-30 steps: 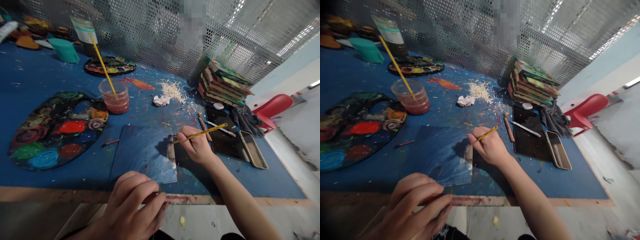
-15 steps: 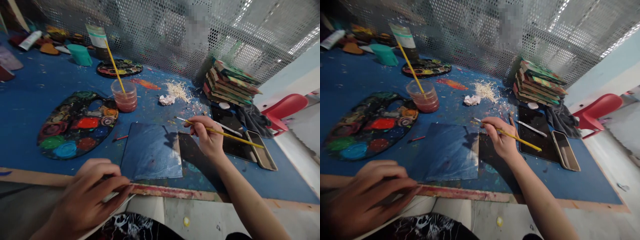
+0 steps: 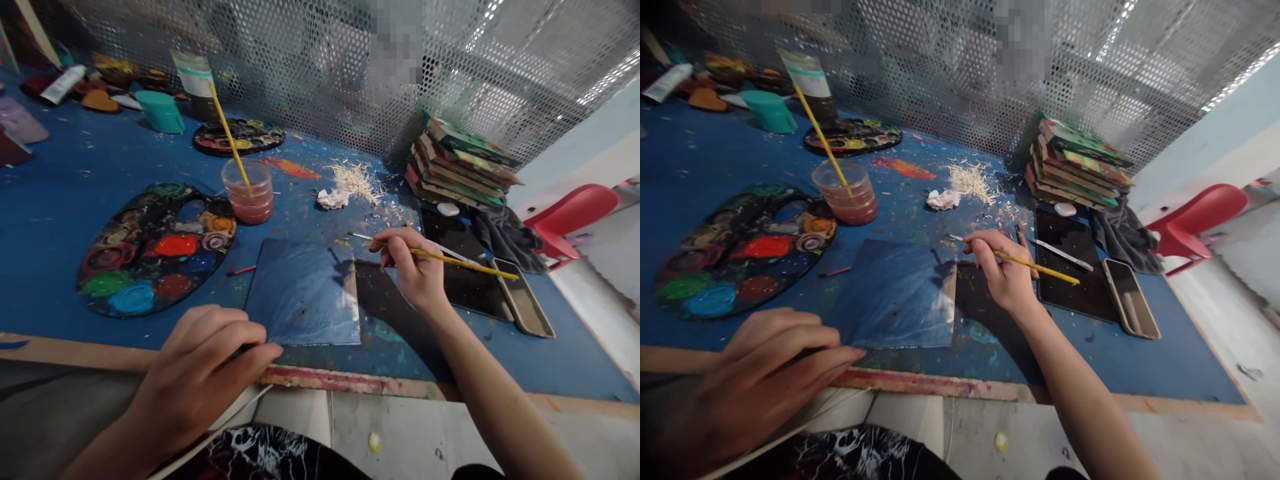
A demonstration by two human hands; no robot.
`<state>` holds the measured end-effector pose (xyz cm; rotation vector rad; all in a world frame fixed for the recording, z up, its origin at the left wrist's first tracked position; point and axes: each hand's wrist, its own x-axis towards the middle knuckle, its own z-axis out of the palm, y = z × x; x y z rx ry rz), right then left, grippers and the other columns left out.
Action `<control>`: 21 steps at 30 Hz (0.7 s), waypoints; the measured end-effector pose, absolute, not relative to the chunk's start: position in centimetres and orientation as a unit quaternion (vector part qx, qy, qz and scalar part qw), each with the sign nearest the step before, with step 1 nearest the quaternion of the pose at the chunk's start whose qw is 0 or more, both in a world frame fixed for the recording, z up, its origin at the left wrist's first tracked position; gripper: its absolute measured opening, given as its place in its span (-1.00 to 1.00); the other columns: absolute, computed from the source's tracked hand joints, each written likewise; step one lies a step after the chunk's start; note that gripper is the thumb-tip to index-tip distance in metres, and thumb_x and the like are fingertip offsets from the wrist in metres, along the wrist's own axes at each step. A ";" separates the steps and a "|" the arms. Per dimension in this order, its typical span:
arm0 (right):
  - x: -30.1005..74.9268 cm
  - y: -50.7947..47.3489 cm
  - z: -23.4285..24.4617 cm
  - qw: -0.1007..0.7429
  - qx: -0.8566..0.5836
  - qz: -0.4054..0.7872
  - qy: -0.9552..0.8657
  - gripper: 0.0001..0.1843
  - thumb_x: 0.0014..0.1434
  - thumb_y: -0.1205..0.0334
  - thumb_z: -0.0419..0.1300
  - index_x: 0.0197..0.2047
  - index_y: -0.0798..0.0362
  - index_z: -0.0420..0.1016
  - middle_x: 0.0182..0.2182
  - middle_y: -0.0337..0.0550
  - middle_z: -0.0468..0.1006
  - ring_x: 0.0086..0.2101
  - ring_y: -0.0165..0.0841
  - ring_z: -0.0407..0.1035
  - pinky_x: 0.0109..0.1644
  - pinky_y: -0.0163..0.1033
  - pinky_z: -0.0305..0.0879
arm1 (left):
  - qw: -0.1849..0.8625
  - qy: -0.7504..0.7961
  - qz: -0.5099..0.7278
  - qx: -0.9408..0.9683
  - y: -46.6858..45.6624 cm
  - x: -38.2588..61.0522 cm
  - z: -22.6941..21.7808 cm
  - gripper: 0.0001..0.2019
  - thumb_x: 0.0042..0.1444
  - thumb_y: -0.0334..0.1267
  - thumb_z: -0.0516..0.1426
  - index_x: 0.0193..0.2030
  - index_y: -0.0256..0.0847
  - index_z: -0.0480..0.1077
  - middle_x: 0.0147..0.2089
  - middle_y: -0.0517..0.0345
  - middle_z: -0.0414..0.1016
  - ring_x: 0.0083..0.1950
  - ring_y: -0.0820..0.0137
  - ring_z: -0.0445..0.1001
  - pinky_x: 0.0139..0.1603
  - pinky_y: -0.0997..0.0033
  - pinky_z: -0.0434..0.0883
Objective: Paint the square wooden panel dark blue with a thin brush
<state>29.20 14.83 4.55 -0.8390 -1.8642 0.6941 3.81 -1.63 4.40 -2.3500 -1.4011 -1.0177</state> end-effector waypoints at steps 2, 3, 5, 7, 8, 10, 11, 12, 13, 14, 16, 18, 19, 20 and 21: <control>29.2 14.9 4.7 0.467 -0.347 0.279 -0.764 -0.71 0.31 0.02 0.08 -0.20 0.00 0.54 -0.39 -0.20 0.59 -0.50 -0.46 0.37 -0.37 -0.30 0.30 | 0.108 -0.464 -0.327 -0.816 -1.1 3.4 4.6 -0.77 0.31 -0.34 0.02 -0.27 -0.03 0.49 -0.34 0.28 0.51 -0.25 0.39 0.43 -0.19 0.30 0.34; 29.2 14.9 4.8 0.466 -0.350 0.275 -0.765 -0.71 0.30 0.02 0.09 -0.23 0.01 0.54 -0.40 -0.20 0.59 -0.49 -0.46 0.37 -0.37 -0.31 0.30 | 0.113 -0.453 -0.318 -0.826 -0.9 3.2 4.7 -0.77 0.31 -0.34 0.02 -0.25 -0.04 0.48 -0.33 0.26 0.51 -0.24 0.38 0.44 -0.20 0.29 0.33; 29.2 14.9 5.0 0.458 -0.365 0.266 -0.765 -0.71 0.27 0.03 0.12 -0.34 0.03 0.52 -0.46 -0.23 0.55 -0.50 -0.46 0.34 -0.39 -0.33 0.26 | 0.129 -0.444 -0.302 -0.834 -0.5 2.8 4.7 -0.78 0.30 -0.35 0.01 -0.23 -0.08 0.48 -0.31 0.22 0.52 -0.22 0.36 0.43 -0.20 0.28 0.32; 29.2 14.9 5.3 0.445 -0.386 0.267 -0.763 -0.65 0.24 0.04 0.16 -0.49 0.05 0.44 -0.59 -0.28 0.44 -0.56 -0.49 0.27 -0.45 -0.35 0.19 | 0.131 -0.440 -0.296 -0.837 -0.4 2.9 4.5 -0.81 0.29 -0.37 0.03 -0.18 -0.10 0.47 -0.28 0.20 0.51 -0.20 0.34 0.43 -0.18 0.26 0.33; 29.1 14.9 5.5 0.434 -0.393 0.276 -0.763 -0.62 0.22 0.03 0.17 -0.56 0.05 0.39 -0.65 -0.30 0.38 -0.59 -0.50 0.23 -0.49 -0.35 0.14 | 0.124 -0.443 -0.300 -0.836 -0.5 3.1 4.3 -0.82 0.28 -0.38 0.05 -0.15 -0.11 0.47 -0.27 0.19 0.51 -0.19 0.34 0.42 -0.17 0.26 0.33; 29.0 14.8 5.9 0.406 -0.394 0.313 -0.763 -0.56 0.20 0.02 0.17 -0.63 0.05 0.32 -0.72 -0.33 0.31 -0.65 -0.52 0.17 -0.54 -0.36 0.08 | 0.100 -0.455 -0.320 -0.825 -0.8 4.1 3.7 -0.82 0.26 -0.41 0.08 -0.10 -0.12 0.46 -0.26 0.19 0.50 -0.17 0.35 0.41 -0.14 0.27 0.34; 28.9 14.7 6.0 0.390 -0.389 0.337 -0.763 -0.55 0.19 0.01 0.17 -0.65 0.05 0.31 -0.74 -0.33 0.30 -0.67 -0.52 0.16 -0.56 -0.36 0.07 | 0.098 -0.458 -0.348 -0.812 -0.9 4.8 3.5 -0.83 0.24 -0.42 0.10 -0.10 -0.14 0.47 -0.27 0.19 0.49 -0.18 0.36 0.40 -0.12 0.27 0.34; 28.9 14.6 6.1 0.375 -0.382 0.362 -0.763 -0.54 0.19 0.01 0.17 -0.65 0.05 0.30 -0.74 -0.34 0.29 -0.69 -0.53 0.16 -0.58 -0.37 0.05 | 0.093 -0.449 -0.359 -0.813 -1.0 5.6 3.2 -0.83 0.23 -0.42 0.11 -0.09 -0.16 0.47 -0.28 0.19 0.48 -0.18 0.37 0.40 -0.12 0.27 0.34; 28.8 14.4 6.1 0.358 -0.375 0.387 -0.762 -0.55 0.18 0.00 0.18 -0.65 0.05 0.30 -0.75 -0.34 0.29 -0.70 -0.53 0.15 -0.59 -0.37 0.05 | 0.103 -0.433 -0.366 -0.818 -1.1 6.4 3.1 -0.83 0.22 -0.42 0.13 -0.08 -0.19 0.46 -0.28 0.18 0.48 -0.19 0.36 0.39 -0.10 0.25 0.34; 28.7 14.3 6.1 0.339 -0.368 0.411 -0.762 -0.55 0.17 -0.01 0.18 -0.64 0.05 0.31 -0.75 -0.34 0.30 -0.70 -0.54 0.16 -0.60 -0.38 0.04 | 0.094 -0.431 -0.338 -0.831 -1.1 7.1 3.0 -0.83 0.21 -0.40 0.13 -0.07 -0.20 0.46 -0.30 0.19 0.48 -0.20 0.36 0.40 -0.11 0.25 0.35; 28.6 14.2 5.9 0.295 -0.352 0.450 -0.766 -0.55 0.17 -0.03 0.19 -0.63 0.05 0.32 -0.74 -0.35 0.31 -0.70 -0.55 0.16 -0.61 -0.40 0.04 | 0.076 -0.443 -0.315 -0.836 -0.9 8.1 2.9 -0.84 0.24 -0.37 0.09 -0.09 -0.19 0.46 -0.36 0.21 0.44 -0.28 0.37 0.37 -0.23 0.28 0.32; 28.5 14.1 5.4 0.260 -0.339 0.471 -0.772 -0.52 0.17 -0.06 0.20 -0.64 0.06 0.30 -0.74 -0.36 0.31 -0.70 -0.57 0.16 -0.60 -0.41 0.04 | 0.065 -0.461 -0.301 -0.833 -0.6 8.6 3.0 -0.83 0.26 -0.33 0.06 -0.09 -0.19 0.46 -0.38 0.20 0.43 -0.32 0.36 0.36 -0.31 0.29 0.28; 28.4 14.1 5.2 0.250 -0.337 0.472 -0.775 -0.51 0.17 -0.07 0.21 -0.64 0.06 0.29 -0.74 -0.35 0.32 -0.69 -0.57 0.16 -0.59 -0.41 0.04 | 0.065 -0.469 -0.297 -0.829 -0.4 8.6 3.1 -0.83 0.26 -0.32 0.05 -0.10 -0.19 0.46 -0.37 0.18 0.43 -0.33 0.34 0.36 -0.32 0.28 0.27; 28.4 14.2 5.0 0.247 -0.337 0.469 -0.778 -0.49 0.17 -0.08 0.21 -0.65 0.06 0.28 -0.74 -0.35 0.32 -0.69 -0.57 0.16 -0.58 -0.40 0.04 | 0.068 -0.476 -0.296 -0.825 -0.3 8.6 3.1 -0.83 0.26 -0.30 0.06 -0.12 -0.19 0.46 -0.36 0.17 0.43 -0.33 0.33 0.36 -0.32 0.27 0.27; 28.4 14.2 4.8 0.247 -0.339 0.464 -0.780 -0.48 0.16 -0.08 0.22 -0.66 0.06 0.27 -0.74 -0.35 0.32 -0.69 -0.57 0.15 -0.58 -0.40 0.04 | 0.071 -0.484 -0.294 -0.821 -0.3 8.5 3.1 -0.84 0.25 -0.29 0.06 -0.14 -0.18 0.46 -0.36 0.16 0.44 -0.32 0.32 0.36 -0.32 0.26 0.26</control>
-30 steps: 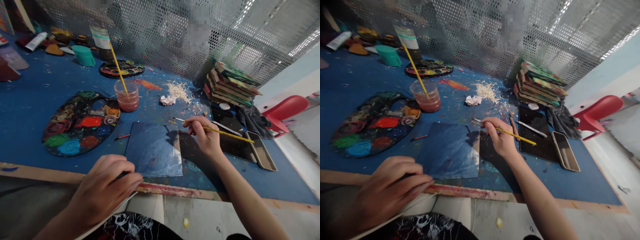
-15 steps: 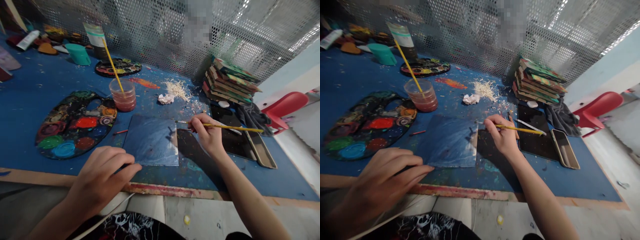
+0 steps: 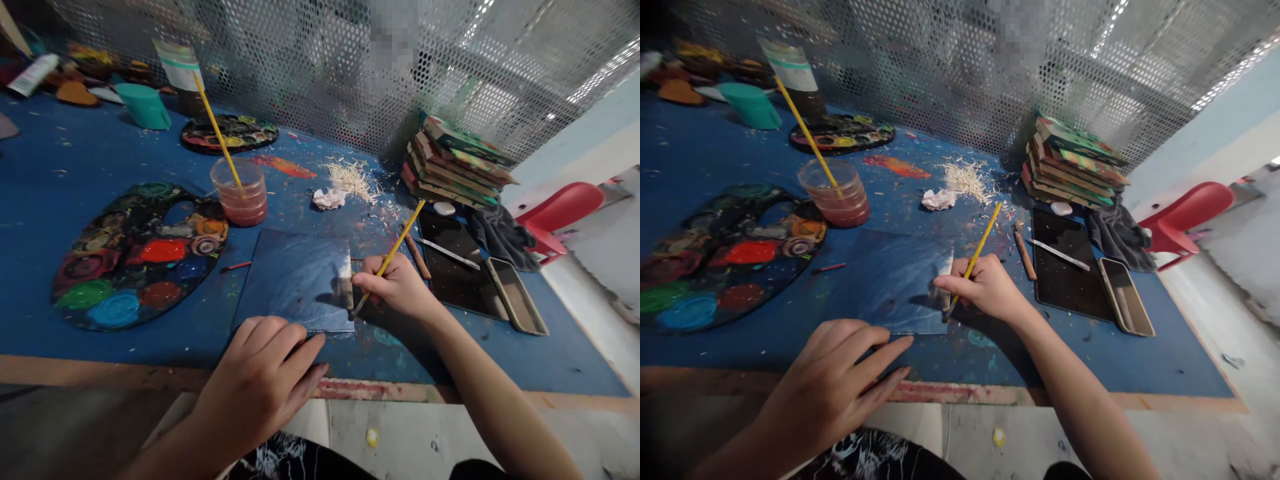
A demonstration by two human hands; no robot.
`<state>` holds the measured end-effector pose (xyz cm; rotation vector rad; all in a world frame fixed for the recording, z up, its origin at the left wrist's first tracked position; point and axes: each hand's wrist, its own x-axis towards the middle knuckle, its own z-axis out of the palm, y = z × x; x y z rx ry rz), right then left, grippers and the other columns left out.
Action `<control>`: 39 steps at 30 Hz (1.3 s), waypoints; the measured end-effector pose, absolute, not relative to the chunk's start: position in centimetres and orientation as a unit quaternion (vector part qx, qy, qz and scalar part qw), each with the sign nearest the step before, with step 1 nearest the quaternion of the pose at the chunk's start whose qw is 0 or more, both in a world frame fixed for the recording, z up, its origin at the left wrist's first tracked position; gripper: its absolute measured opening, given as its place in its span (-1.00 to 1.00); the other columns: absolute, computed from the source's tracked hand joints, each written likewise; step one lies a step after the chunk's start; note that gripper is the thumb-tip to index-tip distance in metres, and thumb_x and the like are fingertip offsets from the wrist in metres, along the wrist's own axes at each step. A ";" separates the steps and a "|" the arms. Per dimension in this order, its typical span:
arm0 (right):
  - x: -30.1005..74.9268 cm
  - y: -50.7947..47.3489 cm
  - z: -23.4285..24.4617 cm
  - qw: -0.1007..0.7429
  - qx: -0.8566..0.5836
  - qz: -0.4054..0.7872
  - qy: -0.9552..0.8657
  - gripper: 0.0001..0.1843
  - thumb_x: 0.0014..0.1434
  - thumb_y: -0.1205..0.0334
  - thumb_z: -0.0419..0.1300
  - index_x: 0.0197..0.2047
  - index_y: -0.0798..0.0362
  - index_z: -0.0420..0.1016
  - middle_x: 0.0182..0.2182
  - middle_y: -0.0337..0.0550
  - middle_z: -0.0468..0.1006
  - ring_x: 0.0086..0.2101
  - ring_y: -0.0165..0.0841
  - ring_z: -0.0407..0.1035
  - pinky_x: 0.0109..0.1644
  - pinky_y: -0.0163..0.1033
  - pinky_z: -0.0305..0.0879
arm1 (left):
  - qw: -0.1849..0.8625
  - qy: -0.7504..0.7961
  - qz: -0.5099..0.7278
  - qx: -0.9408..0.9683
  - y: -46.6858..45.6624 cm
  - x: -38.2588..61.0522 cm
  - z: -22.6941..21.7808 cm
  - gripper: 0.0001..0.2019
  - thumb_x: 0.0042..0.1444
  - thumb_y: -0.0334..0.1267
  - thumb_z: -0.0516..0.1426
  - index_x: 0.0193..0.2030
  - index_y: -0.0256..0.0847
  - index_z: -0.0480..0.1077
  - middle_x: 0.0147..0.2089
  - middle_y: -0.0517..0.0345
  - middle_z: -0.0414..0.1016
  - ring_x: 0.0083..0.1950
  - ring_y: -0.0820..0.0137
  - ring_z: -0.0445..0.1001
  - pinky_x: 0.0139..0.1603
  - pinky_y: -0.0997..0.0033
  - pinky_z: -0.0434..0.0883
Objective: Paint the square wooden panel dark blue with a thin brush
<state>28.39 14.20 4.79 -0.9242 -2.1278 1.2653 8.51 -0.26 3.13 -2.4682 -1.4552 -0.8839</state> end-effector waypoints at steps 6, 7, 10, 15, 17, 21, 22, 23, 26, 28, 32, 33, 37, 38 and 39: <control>28.1 14.1 4.8 0.242 -0.354 0.437 -0.791 -0.46 0.17 -0.08 0.21 -0.68 0.05 0.21 -0.77 -0.37 0.28 -0.70 -0.57 0.12 -0.57 -0.39 0.01 | 0.092 -0.497 -0.297 -0.810 -0.4 8.3 2.9 -0.84 0.24 -0.26 0.08 -0.11 -0.10 0.47 -0.34 0.17 0.47 -0.30 0.32 0.37 -0.26 0.22 0.28; 28.0 14.1 5.0 0.242 -0.358 0.430 -0.793 -0.46 0.17 -0.07 0.21 -0.69 0.05 0.20 -0.78 -0.37 0.28 -0.70 -0.57 0.11 -0.58 -0.39 0.01 | 0.093 -0.497 -0.299 -0.809 -0.5 8.3 2.9 -0.83 0.23 -0.26 0.08 -0.10 -0.10 0.47 -0.33 0.18 0.48 -0.30 0.32 0.38 -0.25 0.22 0.29; 27.8 14.0 5.1 0.244 -0.362 0.416 -0.797 -0.46 0.17 -0.05 0.19 -0.70 0.04 0.19 -0.79 -0.37 0.26 -0.71 -0.58 0.10 -0.58 -0.39 0.00 | 0.099 -0.500 -0.309 -0.803 -0.7 8.3 2.7 -0.86 0.22 -0.27 0.10 -0.14 -0.08 0.48 -0.33 0.19 0.49 -0.28 0.32 0.38 -0.21 0.22 0.29; 27.6 13.8 5.1 0.263 -0.363 0.413 -0.793 -0.47 0.15 -0.01 0.22 -0.72 0.04 0.19 -0.80 -0.37 0.24 -0.71 -0.57 0.09 -0.58 -0.39 0.00 | 0.130 -0.502 -0.332 -0.788 -0.9 8.5 2.3 -0.87 0.20 -0.31 0.14 -0.13 -0.12 0.49 -0.34 0.21 0.48 -0.26 0.33 0.37 -0.16 0.24 0.29; 27.4 13.7 5.0 0.286 -0.376 0.409 -0.781 -0.48 0.13 0.03 0.24 -0.73 0.05 0.21 -0.80 -0.36 0.25 -0.70 -0.57 0.11 -0.59 -0.39 0.00 | 0.120 -0.504 -0.331 -0.789 -0.9 8.6 2.2 -0.86 0.21 -0.32 0.13 -0.13 -0.15 0.49 -0.36 0.20 0.45 -0.28 0.33 0.36 -0.19 0.25 0.28; 27.4 14.0 4.9 0.368 -0.425 0.450 -0.693 -0.51 0.10 -0.06 0.25 -0.69 0.03 0.28 -0.82 -0.36 0.22 -0.77 -0.54 0.07 -0.70 -0.37 -0.08 | 0.082 -0.511 -0.315 -0.796 -0.9 8.6 2.4 -0.86 0.24 -0.31 0.10 -0.17 -0.20 0.50 -0.40 0.19 0.40 -0.33 0.37 0.32 -0.28 0.30 0.25; 27.4 14.2 4.9 0.399 -0.435 0.470 -0.656 -0.50 0.09 -0.11 0.25 -0.69 0.02 0.28 -0.83 -0.37 0.20 -0.79 -0.54 0.04 -0.72 -0.36 -0.10 | 0.073 -0.511 -0.311 -0.798 -0.9 8.7 2.5 -0.86 0.24 -0.30 0.10 -0.17 -0.20 0.49 -0.40 0.18 0.39 -0.33 0.37 0.31 -0.28 0.31 0.24; 27.6 14.5 4.8 0.430 -0.442 0.488 -0.618 -0.49 0.07 -0.14 0.26 -0.68 0.01 0.26 -0.83 -0.38 0.17 -0.80 -0.53 0.02 -0.73 -0.36 -0.11 | 0.066 -0.513 -0.308 -0.798 -1.0 8.7 2.6 -0.86 0.24 -0.30 0.10 -0.16 -0.21 0.49 -0.39 0.18 0.39 -0.33 0.37 0.31 -0.28 0.32 0.24; 28.3 15.6 4.6 0.503 -0.459 0.503 -0.532 -0.51 0.01 -0.16 0.31 -0.63 -0.01 0.24 -0.80 -0.39 0.16 -0.78 -0.52 0.03 -0.73 -0.35 -0.07 | 0.061 -0.520 -0.321 -0.789 -1.2 8.9 2.6 -0.87 0.23 -0.30 0.11 -0.17 -0.21 0.49 -0.38 0.17 0.38 -0.31 0.36 0.28 -0.28 0.31 0.23; 28.9 16.3 4.5 0.516 -0.473 0.494 -0.516 -0.59 -0.01 -0.12 0.34 -0.56 -0.02 0.31 -0.74 -0.37 0.23 -0.75 -0.49 0.10 -0.72 -0.35 -0.02 | 0.063 -0.524 -0.336 -0.780 -1.4 9.0 2.3 -0.87 0.22 -0.29 0.11 -0.18 -0.20 0.48 -0.38 0.17 0.36 -0.31 0.35 0.26 -0.29 0.31 0.22; 29.0 16.3 5.0 0.498 -0.487 0.431 -0.573 -0.70 -0.02 0.00 0.38 -0.40 -0.03 0.40 -0.59 -0.30 0.46 -0.62 -0.43 0.32 -0.56 -0.31 0.26 | 0.063 -0.527 -0.330 -0.780 -1.6 9.1 1.8 -0.89 0.18 -0.25 0.14 -0.22 -0.19 0.47 -0.38 0.17 0.33 -0.30 0.35 0.24 -0.28 0.30 0.22; 28.5 16.0 5.4 0.488 -0.485 0.407 -0.601 -0.72 -0.01 0.02 0.38 -0.38 -0.01 0.43 -0.56 -0.28 0.50 -0.59 -0.42 0.36 -0.51 -0.30 0.30 | 0.067 -0.526 -0.327 -0.782 -1.7 9.0 1.7 -0.89 0.18 -0.24 0.14 -0.22 -0.20 0.47 -0.38 0.17 0.33 -0.29 0.34 0.24 -0.27 0.30 0.22; 23.5 13.9 7.8 0.431 -0.415 0.398 -0.696 -0.75 0.04 0.05 0.35 -0.41 0.04 0.48 -0.57 -0.25 0.49 -0.56 -0.44 0.37 -0.46 -0.31 0.30 | 0.081 -0.513 -0.310 -0.796 -1.8 8.8 1.6 -0.86 0.17 -0.20 0.15 -0.22 -0.20 0.45 -0.36 0.17 0.33 -0.30 0.33 0.24 -0.30 0.29 0.20; 21.8 13.4 8.4 0.407 -0.374 0.421 -0.719 -0.76 0.09 0.05 0.31 -0.40 0.05 0.49 -0.54 -0.23 0.50 -0.54 -0.44 0.37 -0.45 -0.31 0.30 | 0.084 -0.511 -0.306 -0.799 -1.8 8.7 1.5 -0.85 0.17 -0.19 0.15 -0.22 -0.21 0.45 -0.36 0.17 0.32 -0.29 0.33 0.24 -0.31 0.29 0.19; 20.0 12.9 9.0 0.392 -0.332 0.437 -0.738 -0.75 0.13 0.04 0.27 -0.37 0.06 0.49 -0.51 -0.22 0.51 -0.52 -0.44 0.38 -0.44 -0.31 0.30 | 0.086 -0.509 -0.304 -0.801 -1.9 8.7 1.5 -0.84 0.17 -0.19 0.14 -0.21 -0.21 0.45 -0.36 0.17 0.32 -0.29 0.33 0.24 -0.30 0.29 0.19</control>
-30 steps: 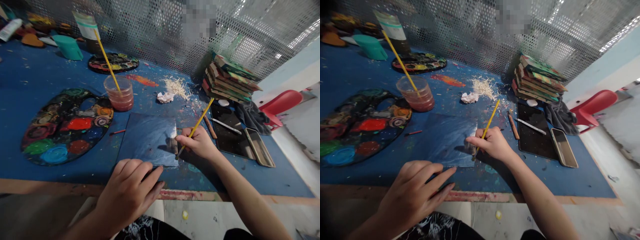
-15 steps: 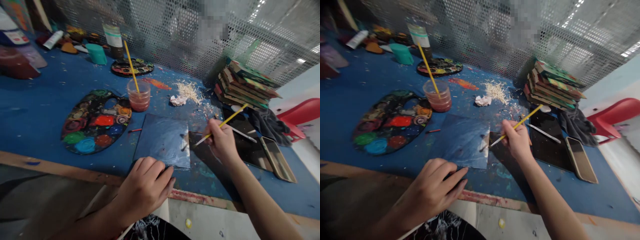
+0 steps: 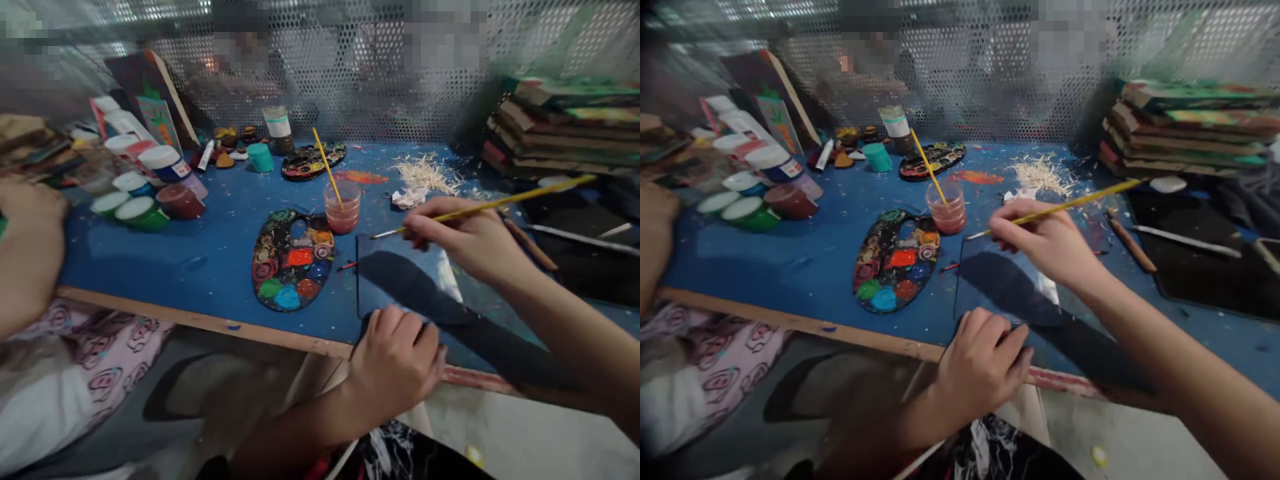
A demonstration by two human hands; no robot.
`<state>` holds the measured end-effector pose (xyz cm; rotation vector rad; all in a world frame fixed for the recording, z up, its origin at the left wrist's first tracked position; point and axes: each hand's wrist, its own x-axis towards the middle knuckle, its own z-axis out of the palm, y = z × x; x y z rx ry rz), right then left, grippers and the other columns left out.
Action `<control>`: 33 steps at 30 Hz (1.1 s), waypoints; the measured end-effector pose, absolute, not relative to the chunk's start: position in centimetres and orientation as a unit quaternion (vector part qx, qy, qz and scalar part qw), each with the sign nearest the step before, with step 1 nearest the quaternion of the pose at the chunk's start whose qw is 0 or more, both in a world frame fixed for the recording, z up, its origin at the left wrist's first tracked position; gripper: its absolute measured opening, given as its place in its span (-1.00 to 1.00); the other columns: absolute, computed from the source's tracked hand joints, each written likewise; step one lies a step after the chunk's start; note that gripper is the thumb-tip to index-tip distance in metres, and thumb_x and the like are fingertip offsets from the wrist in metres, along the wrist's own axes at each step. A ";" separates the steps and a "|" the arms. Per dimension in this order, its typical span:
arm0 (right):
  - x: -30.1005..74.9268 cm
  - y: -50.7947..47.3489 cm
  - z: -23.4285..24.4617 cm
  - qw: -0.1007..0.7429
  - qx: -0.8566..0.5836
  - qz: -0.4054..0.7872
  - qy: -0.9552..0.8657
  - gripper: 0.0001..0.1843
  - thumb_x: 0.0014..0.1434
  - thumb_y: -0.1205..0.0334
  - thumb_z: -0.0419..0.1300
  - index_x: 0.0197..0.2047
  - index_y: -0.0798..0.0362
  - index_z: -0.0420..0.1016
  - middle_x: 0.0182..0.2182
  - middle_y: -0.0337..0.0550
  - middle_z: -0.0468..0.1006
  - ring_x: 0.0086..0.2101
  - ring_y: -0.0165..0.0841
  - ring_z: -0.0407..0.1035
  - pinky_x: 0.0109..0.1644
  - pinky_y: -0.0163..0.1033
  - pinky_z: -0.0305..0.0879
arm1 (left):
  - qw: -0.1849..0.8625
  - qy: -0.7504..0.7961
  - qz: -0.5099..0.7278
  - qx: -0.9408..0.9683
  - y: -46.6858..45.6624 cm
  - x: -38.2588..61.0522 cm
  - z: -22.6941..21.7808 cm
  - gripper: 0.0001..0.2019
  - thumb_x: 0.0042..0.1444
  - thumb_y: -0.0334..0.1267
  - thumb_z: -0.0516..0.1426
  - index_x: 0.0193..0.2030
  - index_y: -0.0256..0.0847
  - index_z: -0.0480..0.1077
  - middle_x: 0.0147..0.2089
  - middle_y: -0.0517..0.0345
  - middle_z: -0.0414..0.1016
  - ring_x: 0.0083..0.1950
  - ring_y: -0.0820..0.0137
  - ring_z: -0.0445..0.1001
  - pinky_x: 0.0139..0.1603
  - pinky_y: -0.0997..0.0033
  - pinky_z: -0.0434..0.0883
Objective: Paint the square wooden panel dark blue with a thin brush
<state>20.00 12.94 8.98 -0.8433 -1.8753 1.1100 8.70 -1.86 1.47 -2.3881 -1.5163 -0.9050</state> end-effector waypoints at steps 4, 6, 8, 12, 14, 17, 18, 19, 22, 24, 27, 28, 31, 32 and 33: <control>14.0 12.0 10.0 0.347 -0.264 0.406 -0.803 -0.71 0.26 0.07 0.15 -0.37 0.10 0.45 -0.47 -0.23 0.47 -0.49 -0.49 0.29 -0.37 -0.31 0.19 | 0.087 -0.501 -0.300 -0.807 -2.0 8.6 1.2 -0.81 0.18 -0.19 0.13 -0.16 -0.25 0.45 -0.35 0.16 0.33 -0.29 0.33 0.25 -0.32 0.27 0.19; 12.1 11.9 9.9 0.321 -0.275 0.353 -0.834 -0.68 0.27 0.10 0.14 -0.45 0.11 0.40 -0.53 -0.26 0.41 -0.50 -0.49 0.23 -0.35 -0.29 0.11 | 0.086 -0.499 -0.303 -0.808 -2.0 8.5 1.0 -0.79 0.18 -0.18 0.13 -0.14 -0.26 0.44 -0.34 0.15 0.33 -0.29 0.33 0.25 -0.33 0.27 0.19; 11.0 11.8 9.7 0.305 -0.283 0.315 -0.853 -0.69 0.27 0.14 0.13 -0.47 0.11 0.38 -0.52 -0.25 0.41 -0.47 -0.47 0.21 -0.31 -0.28 0.07 | 0.084 -0.497 -0.305 -0.808 -2.1 8.5 1.0 -0.76 0.17 -0.18 0.14 -0.12 -0.28 0.44 -0.34 0.14 0.34 -0.28 0.32 0.26 -0.32 0.27 0.19; 10.0 11.5 9.4 0.289 -0.282 0.294 -0.866 -0.73 0.28 0.18 0.13 -0.43 0.11 0.41 -0.47 -0.22 0.43 -0.44 -0.47 0.21 -0.27 -0.30 0.06 | 0.081 -0.493 -0.305 -0.810 -2.1 8.5 1.0 -0.73 0.14 -0.18 0.16 -0.09 -0.30 0.45 -0.31 0.10 0.38 -0.25 0.30 0.28 -0.31 0.27 0.22; 9.7 11.4 9.3 0.275 -0.287 0.291 -0.870 -0.72 0.29 0.16 0.13 -0.42 0.12 0.43 -0.51 -0.26 0.40 -0.48 -0.49 0.17 -0.30 -0.31 0.04 | 0.079 -0.492 -0.306 -0.811 -2.1 8.5 1.1 -0.74 0.13 -0.18 0.16 -0.10 -0.30 0.46 -0.30 0.09 0.39 -0.25 0.29 0.28 -0.31 0.27 0.24; 9.4 11.4 9.3 0.261 -0.293 0.282 -0.876 -0.73 0.29 0.17 0.13 -0.41 0.12 0.44 -0.55 -0.29 0.36 -0.52 -0.51 0.13 -0.33 -0.32 0.02 | 0.073 -0.491 -0.309 -0.811 -2.1 8.4 1.2 -0.77 0.14 -0.19 0.15 -0.15 -0.29 0.47 -0.29 0.09 0.40 -0.24 0.28 0.30 -0.32 0.27 0.25; 9.3 11.4 9.4 0.259 -0.293 0.277 -0.878 -0.73 0.29 0.18 0.13 -0.41 0.12 0.44 -0.55 -0.29 0.35 -0.53 -0.52 0.12 -0.34 -0.33 0.01 | 0.071 -0.490 -0.310 -0.811 -2.1 8.4 1.3 -0.78 0.13 -0.19 0.15 -0.16 -0.28 0.47 -0.28 0.09 0.41 -0.24 0.28 0.30 -0.32 0.27 0.26; 9.3 11.4 9.4 0.258 -0.293 0.272 -0.880 -0.73 0.29 0.20 0.13 -0.42 0.13 0.44 -0.56 -0.30 0.34 -0.53 -0.52 0.12 -0.35 -0.33 0.01 | 0.070 -0.490 -0.312 -0.811 -2.1 8.4 1.3 -0.78 0.13 -0.18 0.15 -0.17 -0.28 0.47 -0.28 0.09 0.42 -0.25 0.28 0.30 -0.33 0.27 0.26; 9.1 11.3 9.4 0.258 -0.289 0.259 -0.885 -0.74 0.29 0.22 0.13 -0.43 0.12 0.43 -0.57 -0.30 0.32 -0.52 -0.52 0.13 -0.35 -0.34 0.00 | 0.066 -0.489 -0.314 -0.811 -2.1 8.4 1.3 -0.79 0.09 -0.18 0.18 -0.20 -0.27 0.47 -0.26 0.09 0.43 -0.25 0.29 0.31 -0.32 0.28 0.28; 9.0 11.2 9.4 0.258 -0.284 0.252 -0.888 -0.74 0.28 0.23 0.13 -0.42 0.12 0.44 -0.56 -0.28 0.33 -0.51 -0.51 0.12 -0.35 -0.34 0.00 | 0.064 -0.489 -0.316 -0.810 -2.1 8.4 1.2 -0.79 0.07 -0.18 0.20 -0.21 -0.27 0.47 -0.25 0.08 0.45 -0.22 0.28 0.32 -0.27 0.28 0.31; 8.7 10.9 9.5 0.253 -0.274 0.243 -0.895 -0.74 0.30 0.23 0.10 -0.39 0.13 0.46 -0.52 -0.25 0.36 -0.49 -0.50 0.13 -0.34 -0.34 0.01 | 0.061 -0.487 -0.319 -0.811 -2.2 8.4 1.2 -0.78 0.08 -0.17 0.19 -0.21 -0.27 0.47 -0.22 0.05 0.47 -0.17 0.26 0.35 -0.22 0.27 0.34; 8.7 10.9 9.5 0.252 -0.271 0.238 -0.898 -0.74 0.31 0.23 0.09 -0.39 0.13 0.46 -0.51 -0.24 0.37 -0.48 -0.50 0.14 -0.33 -0.34 0.02 | 0.060 -0.487 -0.319 -0.811 -2.2 8.4 1.2 -0.79 0.09 -0.17 0.19 -0.21 -0.27 0.48 -0.21 0.04 0.47 -0.17 0.26 0.35 -0.22 0.26 0.34; 8.4 10.8 9.6 0.246 -0.266 0.227 -0.904 -0.74 0.31 0.24 0.09 -0.39 0.14 0.46 -0.50 -0.23 0.38 -0.47 -0.49 0.15 -0.30 -0.33 0.03 | 0.059 -0.487 -0.320 -0.811 -2.2 8.4 1.2 -0.80 0.09 -0.18 0.20 -0.22 -0.27 0.48 -0.21 0.03 0.48 -0.17 0.26 0.36 -0.22 0.26 0.35; 8.4 10.8 9.6 0.245 -0.266 0.227 -0.904 -0.74 0.31 0.24 0.09 -0.39 0.14 0.45 -0.50 -0.23 0.38 -0.47 -0.49 0.15 -0.30 -0.33 0.03 | 0.058 -0.487 -0.320 -0.811 -2.2 8.4 1.2 -0.80 0.08 -0.18 0.20 -0.23 -0.26 0.48 -0.21 0.03 0.48 -0.17 0.26 0.36 -0.22 0.26 0.35; 8.3 10.8 9.6 0.243 -0.264 0.228 -0.905 -0.74 0.31 0.24 0.09 -0.39 0.14 0.45 -0.50 -0.23 0.38 -0.47 -0.49 0.15 -0.30 -0.33 0.03 | 0.058 -0.486 -0.320 -0.811 -2.2 8.4 1.2 -0.81 0.08 -0.18 0.20 -0.23 -0.26 0.48 -0.21 0.03 0.48 -0.17 0.26 0.36 -0.22 0.26 0.35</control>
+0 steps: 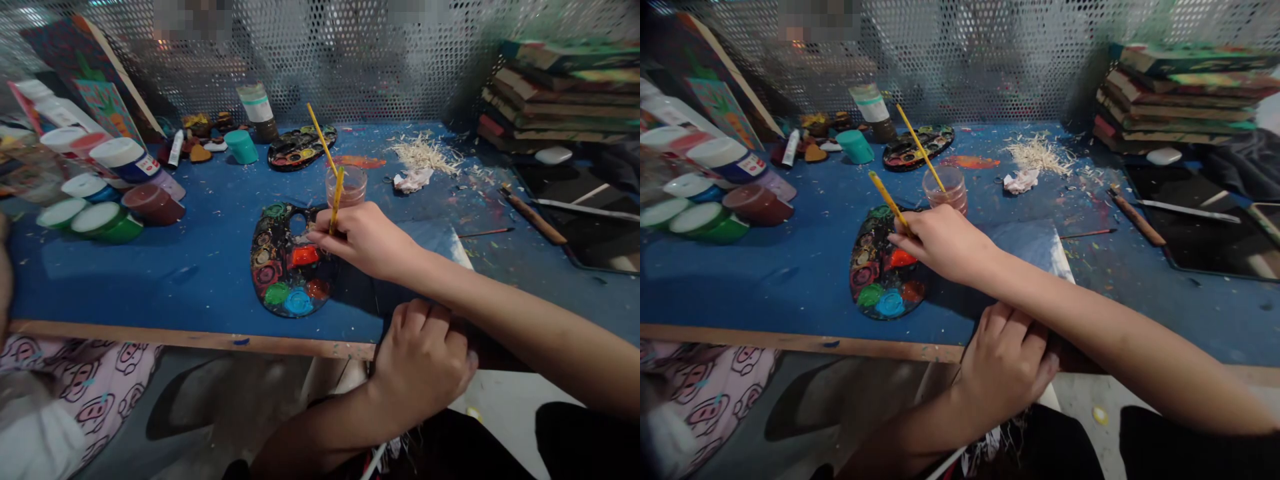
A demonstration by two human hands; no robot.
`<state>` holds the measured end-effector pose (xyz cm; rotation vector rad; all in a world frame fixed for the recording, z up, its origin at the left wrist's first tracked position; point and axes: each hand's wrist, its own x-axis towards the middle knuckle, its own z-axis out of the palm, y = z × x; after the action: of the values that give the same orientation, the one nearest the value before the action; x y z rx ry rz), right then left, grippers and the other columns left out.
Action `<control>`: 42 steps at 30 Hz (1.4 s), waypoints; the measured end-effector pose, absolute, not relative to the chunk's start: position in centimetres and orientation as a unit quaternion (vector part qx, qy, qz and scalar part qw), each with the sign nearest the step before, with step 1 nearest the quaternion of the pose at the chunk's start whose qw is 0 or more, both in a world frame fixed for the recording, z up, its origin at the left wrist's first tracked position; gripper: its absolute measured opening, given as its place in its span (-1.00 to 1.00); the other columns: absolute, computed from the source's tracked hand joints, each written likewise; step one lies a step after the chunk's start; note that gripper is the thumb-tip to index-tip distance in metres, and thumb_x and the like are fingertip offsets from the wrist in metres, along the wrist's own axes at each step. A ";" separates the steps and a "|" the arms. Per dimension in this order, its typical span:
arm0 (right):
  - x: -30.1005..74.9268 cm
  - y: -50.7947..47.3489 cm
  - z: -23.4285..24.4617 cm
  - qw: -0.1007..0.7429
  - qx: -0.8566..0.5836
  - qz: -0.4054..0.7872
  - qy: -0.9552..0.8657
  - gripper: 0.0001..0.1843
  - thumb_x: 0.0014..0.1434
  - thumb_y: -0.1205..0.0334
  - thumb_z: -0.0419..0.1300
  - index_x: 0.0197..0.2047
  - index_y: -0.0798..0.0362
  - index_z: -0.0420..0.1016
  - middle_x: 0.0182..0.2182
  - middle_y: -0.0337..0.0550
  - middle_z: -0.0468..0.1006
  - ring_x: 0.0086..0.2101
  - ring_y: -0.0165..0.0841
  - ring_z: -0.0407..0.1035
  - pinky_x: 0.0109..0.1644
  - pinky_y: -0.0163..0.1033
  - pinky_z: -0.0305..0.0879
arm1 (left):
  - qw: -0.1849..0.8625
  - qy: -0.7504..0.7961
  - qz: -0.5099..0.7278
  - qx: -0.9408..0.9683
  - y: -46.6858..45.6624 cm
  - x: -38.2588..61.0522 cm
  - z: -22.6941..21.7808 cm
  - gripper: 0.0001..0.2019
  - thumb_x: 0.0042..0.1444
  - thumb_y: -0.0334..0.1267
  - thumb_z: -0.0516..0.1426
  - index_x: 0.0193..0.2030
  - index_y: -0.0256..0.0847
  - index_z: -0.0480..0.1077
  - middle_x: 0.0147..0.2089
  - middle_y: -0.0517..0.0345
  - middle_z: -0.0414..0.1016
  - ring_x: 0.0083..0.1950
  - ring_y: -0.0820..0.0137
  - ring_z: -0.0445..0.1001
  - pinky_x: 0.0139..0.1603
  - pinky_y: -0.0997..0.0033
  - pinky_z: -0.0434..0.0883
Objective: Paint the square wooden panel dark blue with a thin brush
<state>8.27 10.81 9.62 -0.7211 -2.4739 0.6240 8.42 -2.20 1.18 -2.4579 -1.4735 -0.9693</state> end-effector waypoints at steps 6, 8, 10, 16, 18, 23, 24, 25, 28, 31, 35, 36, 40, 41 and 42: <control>7.9 10.5 9.7 0.235 -0.239 0.249 -0.908 -0.74 0.32 0.24 0.09 -0.38 0.15 0.45 -0.50 -0.22 0.40 -0.47 -0.50 0.17 -0.30 -0.34 0.04 | 0.053 -0.485 -0.321 -0.812 -2.3 8.3 1.3 -0.81 0.05 -0.17 0.23 -0.26 -0.24 0.48 -0.22 0.04 0.47 -0.13 0.24 0.37 -0.21 0.25 0.38; 7.9 10.3 9.7 0.229 -0.237 0.255 -0.909 -0.74 0.32 0.24 0.07 -0.35 0.15 0.46 -0.48 -0.20 0.43 -0.46 -0.49 0.20 -0.29 -0.33 0.05 | 0.050 -0.485 -0.321 -0.812 -2.3 8.3 1.4 -0.81 0.03 -0.17 0.24 -0.27 -0.24 0.48 -0.22 0.04 0.47 -0.12 0.23 0.37 -0.21 0.25 0.38; 7.9 10.2 9.8 0.222 -0.236 0.261 -0.909 -0.76 0.32 0.24 0.06 -0.33 0.15 0.47 -0.46 -0.19 0.46 -0.45 -0.47 0.22 -0.29 -0.33 0.05 | 0.047 -0.486 -0.319 -0.812 -2.3 8.2 1.5 -0.80 0.02 -0.17 0.25 -0.26 -0.23 0.48 -0.22 0.05 0.47 -0.13 0.23 0.37 -0.22 0.26 0.38; 8.3 10.2 10.0 0.222 -0.242 0.251 -0.911 -0.74 0.31 0.23 0.06 -0.39 0.12 0.42 -0.51 -0.23 0.39 -0.49 -0.48 0.14 -0.31 -0.31 0.02 | 0.050 -0.486 -0.314 -0.814 -2.3 8.3 1.4 -0.80 0.05 -0.17 0.23 -0.24 -0.25 0.47 -0.21 0.05 0.46 -0.14 0.24 0.36 -0.21 0.26 0.36; 8.6 10.3 10.1 0.238 -0.246 0.253 -0.905 -0.71 0.31 0.22 0.07 -0.44 0.11 0.38 -0.53 -0.25 0.36 -0.50 -0.49 0.12 -0.32 -0.31 0.02 | 0.053 -0.489 -0.311 -0.813 -2.3 8.3 1.4 -0.78 0.08 -0.18 0.21 -0.21 -0.28 0.47 -0.21 0.04 0.45 -0.16 0.26 0.35 -0.19 0.25 0.35; 11.4 11.1 10.9 0.341 -0.264 0.284 -0.856 -0.68 0.30 0.15 0.11 -0.48 0.08 0.36 -0.55 -0.27 0.36 -0.50 -0.49 0.20 -0.35 -0.31 0.10 | 0.062 -0.496 -0.301 -0.812 -2.2 8.4 1.5 -0.74 0.13 -0.18 0.17 -0.13 -0.31 0.45 -0.31 0.12 0.38 -0.24 0.29 0.32 -0.31 0.26 0.28; 12.4 11.5 11.1 0.363 -0.274 0.299 -0.839 -0.68 0.30 0.12 0.11 -0.46 0.07 0.37 -0.55 -0.27 0.37 -0.51 -0.49 0.22 -0.37 -0.31 0.12 | 0.062 -0.497 -0.300 -0.812 -2.2 8.4 1.5 -0.75 0.13 -0.18 0.17 -0.13 -0.30 0.45 -0.33 0.14 0.36 -0.26 0.30 0.31 -0.33 0.26 0.26; 13.6 11.9 11.3 0.381 -0.288 0.315 -0.820 -0.67 0.30 0.07 0.11 -0.45 0.06 0.38 -0.56 -0.27 0.39 -0.52 -0.49 0.24 -0.40 -0.31 0.14 | 0.061 -0.499 -0.298 -0.811 -2.1 8.4 1.6 -0.76 0.14 -0.17 0.16 -0.13 -0.29 0.45 -0.34 0.15 0.35 -0.27 0.30 0.30 -0.34 0.26 0.25; 17.6 13.2 11.8 0.420 -0.333 0.341 -0.772 -0.59 0.26 -0.07 0.13 -0.49 0.03 0.37 -0.59 -0.26 0.42 -0.60 -0.50 0.25 -0.51 -0.32 0.15 | 0.054 -0.508 -0.302 -0.805 -2.0 8.3 1.7 -0.80 0.14 -0.20 0.16 -0.15 -0.25 0.45 -0.36 0.16 0.35 -0.29 0.30 0.29 -0.31 0.24 0.27; 22.0 14.6 11.9 0.430 -0.359 0.330 -0.760 -0.55 0.22 -0.12 0.17 -0.53 0.03 0.36 -0.63 -0.26 0.39 -0.64 -0.51 0.22 -0.57 -0.33 0.12 | 0.043 -0.508 -0.317 -0.800 -1.8 8.2 1.8 -0.82 0.15 -0.27 0.15 -0.12 -0.24 0.46 -0.34 0.15 0.38 -0.29 0.31 0.28 -0.28 0.24 0.28; 27.0 15.6 11.2 0.347 -0.375 0.347 -0.787 -0.60 0.24 -0.07 0.15 -0.46 0.06 0.39 -0.58 -0.25 0.43 -0.58 -0.51 0.27 -0.51 -0.36 0.16 | 0.033 -0.500 -0.330 -0.800 -1.3 8.1 2.0 -0.82 0.19 -0.33 0.13 -0.08 -0.26 0.47 -0.32 0.13 0.42 -0.26 0.32 0.32 -0.23 0.26 0.29; 27.9 15.6 11.0 0.324 -0.372 0.356 -0.794 -0.61 0.26 -0.05 0.14 -0.45 0.08 0.40 -0.56 -0.25 0.42 -0.56 -0.51 0.27 -0.49 -0.37 0.16 | 0.036 -0.496 -0.334 -0.801 -1.2 8.0 2.1 -0.82 0.20 -0.34 0.12 -0.09 -0.26 0.47 -0.32 0.13 0.42 -0.26 0.32 0.32 -0.23 0.27 0.30; 29.4 15.6 9.7 0.240 -0.328 0.419 -0.812 -0.59 0.29 -0.01 0.10 -0.47 0.11 0.37 -0.57 -0.29 0.37 -0.56 -0.54 0.22 -0.49 -0.39 0.13 | 0.038 -0.488 -0.335 -0.805 -0.7 7.9 2.3 -0.83 0.23 -0.38 0.09 -0.10 -0.27 0.48 -0.34 0.14 0.42 -0.30 0.35 0.32 -0.26 0.29 0.27; 29.4 15.6 9.4 0.215 -0.316 0.438 -0.813 -0.60 0.29 -0.01 0.10 -0.45 0.10 0.37 -0.57 -0.31 0.36 -0.56 -0.55 0.21 -0.49 -0.39 0.12 | 0.042 -0.487 -0.335 -0.806 -0.6 7.9 2.2 -0.83 0.23 -0.38 0.09 -0.10 -0.27 0.49 -0.35 0.14 0.42 -0.31 0.35 0.31 -0.26 0.29 0.27; 29.3 15.6 9.1 0.193 -0.306 0.451 -0.816 -0.61 0.29 0.00 0.10 -0.44 0.10 0.37 -0.57 -0.32 0.35 -0.56 -0.55 0.21 -0.48 -0.39 0.11 | 0.046 -0.485 -0.330 -0.808 -0.6 7.9 2.2 -0.83 0.23 -0.37 0.10 -0.10 -0.27 0.49 -0.34 0.13 0.43 -0.30 0.34 0.32 -0.25 0.28 0.28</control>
<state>29.25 15.61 9.13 -0.8598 -2.2898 1.2649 7.85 -0.59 2.22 -2.4673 -1.4815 -1.0089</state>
